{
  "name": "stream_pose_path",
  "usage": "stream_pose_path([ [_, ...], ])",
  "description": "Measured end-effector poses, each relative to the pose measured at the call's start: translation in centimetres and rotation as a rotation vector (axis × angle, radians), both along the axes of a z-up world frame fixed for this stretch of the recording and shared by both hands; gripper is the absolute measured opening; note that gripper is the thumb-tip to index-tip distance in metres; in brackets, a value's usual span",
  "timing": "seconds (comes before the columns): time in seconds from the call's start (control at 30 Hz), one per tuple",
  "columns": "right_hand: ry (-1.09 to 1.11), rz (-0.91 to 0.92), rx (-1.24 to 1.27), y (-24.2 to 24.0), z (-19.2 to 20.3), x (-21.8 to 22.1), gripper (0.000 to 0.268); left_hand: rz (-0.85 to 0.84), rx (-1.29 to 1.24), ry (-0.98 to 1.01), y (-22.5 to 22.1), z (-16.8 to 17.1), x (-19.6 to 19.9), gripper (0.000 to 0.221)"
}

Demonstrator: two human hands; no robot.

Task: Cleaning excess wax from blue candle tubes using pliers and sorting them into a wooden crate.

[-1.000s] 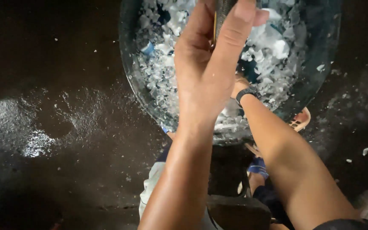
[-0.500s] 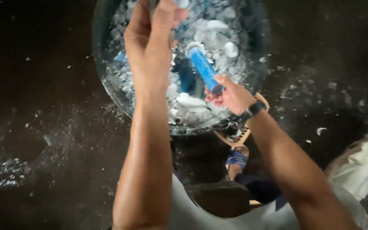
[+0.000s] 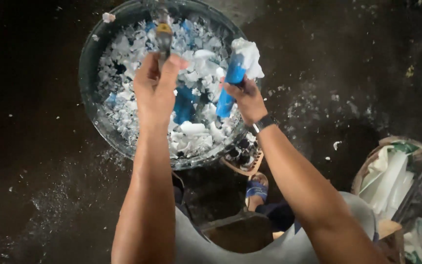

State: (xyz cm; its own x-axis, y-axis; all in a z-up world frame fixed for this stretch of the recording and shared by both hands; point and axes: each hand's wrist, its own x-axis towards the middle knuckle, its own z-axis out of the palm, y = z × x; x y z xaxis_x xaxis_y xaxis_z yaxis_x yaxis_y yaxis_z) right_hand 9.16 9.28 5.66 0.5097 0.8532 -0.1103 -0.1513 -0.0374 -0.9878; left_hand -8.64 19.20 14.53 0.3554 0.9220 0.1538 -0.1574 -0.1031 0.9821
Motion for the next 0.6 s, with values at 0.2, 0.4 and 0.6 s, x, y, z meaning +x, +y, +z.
stream_pose_path([
  [0.2,-0.373,-0.032,-0.206,0.7,-1.8,-0.1,0.036,-0.025,0.109,0.017,0.3,-1.5,0.4,0.016],
  [0.4,0.113,-0.112,-0.334,0.9,-3.0,-1.5,0.056,-0.063,0.302,0.323,-0.2,-1.2,-0.1,0.017],
  [0.6,0.192,-0.083,-0.347,-0.3,-4.1,-2.6,0.056,-0.073,0.496,0.883,-1.3,-7.4,1.1,0.028],
])
